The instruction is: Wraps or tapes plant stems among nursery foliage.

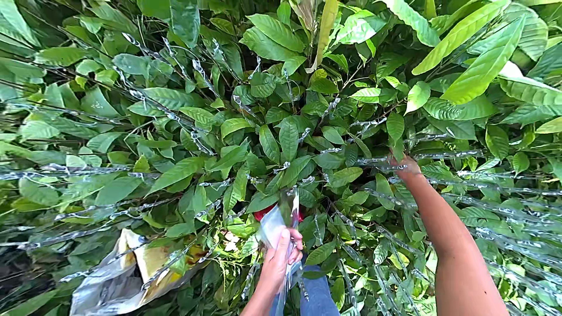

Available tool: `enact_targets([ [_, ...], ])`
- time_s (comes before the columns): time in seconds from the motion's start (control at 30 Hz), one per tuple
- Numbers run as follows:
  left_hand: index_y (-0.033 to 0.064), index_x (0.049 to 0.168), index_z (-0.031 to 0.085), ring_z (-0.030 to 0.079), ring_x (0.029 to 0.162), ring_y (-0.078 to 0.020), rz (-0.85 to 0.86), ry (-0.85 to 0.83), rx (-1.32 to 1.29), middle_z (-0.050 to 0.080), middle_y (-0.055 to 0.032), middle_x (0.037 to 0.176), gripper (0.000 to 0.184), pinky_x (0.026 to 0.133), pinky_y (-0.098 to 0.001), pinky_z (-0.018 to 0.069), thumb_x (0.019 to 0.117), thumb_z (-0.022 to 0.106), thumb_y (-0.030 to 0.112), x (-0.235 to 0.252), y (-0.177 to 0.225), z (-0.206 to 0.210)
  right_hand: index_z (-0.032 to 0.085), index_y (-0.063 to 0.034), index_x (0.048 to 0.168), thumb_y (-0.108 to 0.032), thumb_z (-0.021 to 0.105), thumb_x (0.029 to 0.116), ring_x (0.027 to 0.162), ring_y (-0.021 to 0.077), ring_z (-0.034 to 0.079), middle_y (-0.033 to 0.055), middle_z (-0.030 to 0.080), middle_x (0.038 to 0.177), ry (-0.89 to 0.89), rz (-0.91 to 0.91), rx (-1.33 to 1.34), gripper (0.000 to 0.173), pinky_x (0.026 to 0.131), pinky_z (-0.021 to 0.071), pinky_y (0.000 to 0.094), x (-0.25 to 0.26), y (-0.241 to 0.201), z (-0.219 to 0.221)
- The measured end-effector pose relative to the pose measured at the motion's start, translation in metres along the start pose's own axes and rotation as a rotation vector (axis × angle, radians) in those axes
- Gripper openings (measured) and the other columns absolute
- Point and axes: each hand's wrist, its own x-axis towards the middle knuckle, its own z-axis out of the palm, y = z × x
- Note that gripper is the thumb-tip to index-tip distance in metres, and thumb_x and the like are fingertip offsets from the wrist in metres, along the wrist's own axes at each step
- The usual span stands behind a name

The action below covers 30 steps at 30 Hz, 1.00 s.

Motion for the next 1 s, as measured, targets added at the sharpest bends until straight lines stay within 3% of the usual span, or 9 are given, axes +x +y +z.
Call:
enact_targets([
  [0.13,0.0097,0.093,0.057,0.046,0.049,-0.0003,-0.033,0.086,-0.029,0.058,0.0051,0.069,0.032,0.051,-0.0149,0.0453,0.1084,0.03,0.014,0.005,0.016,0.016,0.05,0.0098,0.144,0.005,0.043,0.1024,0.154,0.0426,0.024,0.0274,0.033,0.162,-0.125,-0.006,-0.202,0.042,0.123,0.0247,0.0571,-0.05,-0.015,-0.014],
  [0.33,0.0079,0.093,0.057,0.045,0.049,-0.001,-0.023,0.112,-0.045,0.057,0.0052,0.069,0.029,0.052,-0.0161,0.0459,0.1085,0.033,0.01,0.001,0.032,0.034,0.062,0.0078,0.133,-0.01,0.047,0.1063,0.134,0.049,0.052,0.0296,0.054,0.144,0.063,0.033,0.05,0.035,0.107,0.0427,0.0657,-0.178,-0.043,-0.057],
  [0.47,0.0064,0.094,0.058,0.047,0.052,-0.0012,0.005,0.074,-0.053,0.057,0.0044,0.071,0.028,0.054,-0.016,0.046,0.1086,0.035,0.009,-0.004,0.026,0.045,0.067,0.0007,0.131,-0.033,0.044,0.1085,0.119,0.0276,0.068,0.017,0.069,0.13,0.412,-0.303,0.657,0.046,0.101,0.054,0.0462,-0.235,-0.107,-0.032],
  [0.6,0.006,0.097,0.058,0.047,0.054,-0.0001,0.001,0.035,0.037,0.057,0.0062,0.073,0.023,0.055,-0.0158,0.0449,0.1073,0.038,0.01,-0.009,0.014,0.053,0.057,0.0091,0.135,-0.031,0.055,0.104,0.111,0.0102,0.068,0.0113,0.07,0.124,0.074,-0.54,1.495,0.051,0.096,0.0557,0.0285,-0.243,-0.207,0.008],
  [0.67,0.0063,0.101,0.058,0.049,0.055,0.0001,0.014,0.043,0.08,0.058,0.0075,0.071,0.019,0.055,-0.0168,0.0454,0.1065,0.041,0.011,-0.011,0.006,0.053,0.067,0.0032,0.117,-0.012,0.053,0.1034,0.08,0.0003,0.065,0.0004,0.073,0.098,0.049,-0.482,1.809,0.025,0.072,0.0547,0.0179,-0.246,-0.24,0.012],
  [0.8,0.007,0.095,0.057,0.046,0.052,0.0006,0.013,0.045,0.062,0.055,0.0079,0.068,0.025,0.053,-0.0158,0.0441,0.1077,0.036,0.013,-0.017,-0.002,0.041,0.061,-0.0011,0.108,-0.006,0.032,0.1094,0.086,0.0139,0.075,0.005,0.076,0.092,0.036,-0.297,2.164,0.029,0.085,0.0621,0.0303,-0.247,-0.252,0.003],
  [0.87,0.0058,0.096,0.057,0.05,0.053,-0.0002,-0.009,0.043,0.078,0.057,0.0068,0.07,0.029,0.055,-0.0162,0.0472,0.1091,0.033,0.014,-0.021,-0.002,0.031,0.061,-0.0032,0.109,-0.007,0.031,0.11,0.068,0.0082,0.07,-0.0003,0.071,0.079,0.085,-0.263,2.168,0.03,0.067,0.0608,0.0236,-0.245,-0.245,0.0],
  [0.93,0.004,0.098,0.058,0.057,0.059,-0.003,-0.033,0.06,0.122,0.061,0.0044,0.074,0.033,0.06,-0.0187,0.0526,0.1101,0.03,0.016,-0.022,-0.002,0.021,0.061,-0.0017,0.111,-0.007,0.033,0.1093,0.051,-0.0019,0.051,-0.0069,0.06,0.069,0.119,-0.323,2.063,0.028,0.049,0.0448,0.013,-0.243,-0.232,-0.001],
  [1.0,0.0023,0.1,0.059,0.062,0.063,-0.005,-0.039,0.083,0.169,0.066,0.002,0.079,0.034,0.064,-0.0214,0.0566,0.1107,0.029,0.016,-0.022,-0.004,0.009,0.063,-0.0003,0.112,-0.006,0.038,0.1073,0.05,-0.0055,0.042,-0.0111,0.055,0.068,0.092,-0.433,1.824,0.026,0.047,0.0354,0.0111,-0.245,-0.215,-0.001],
])
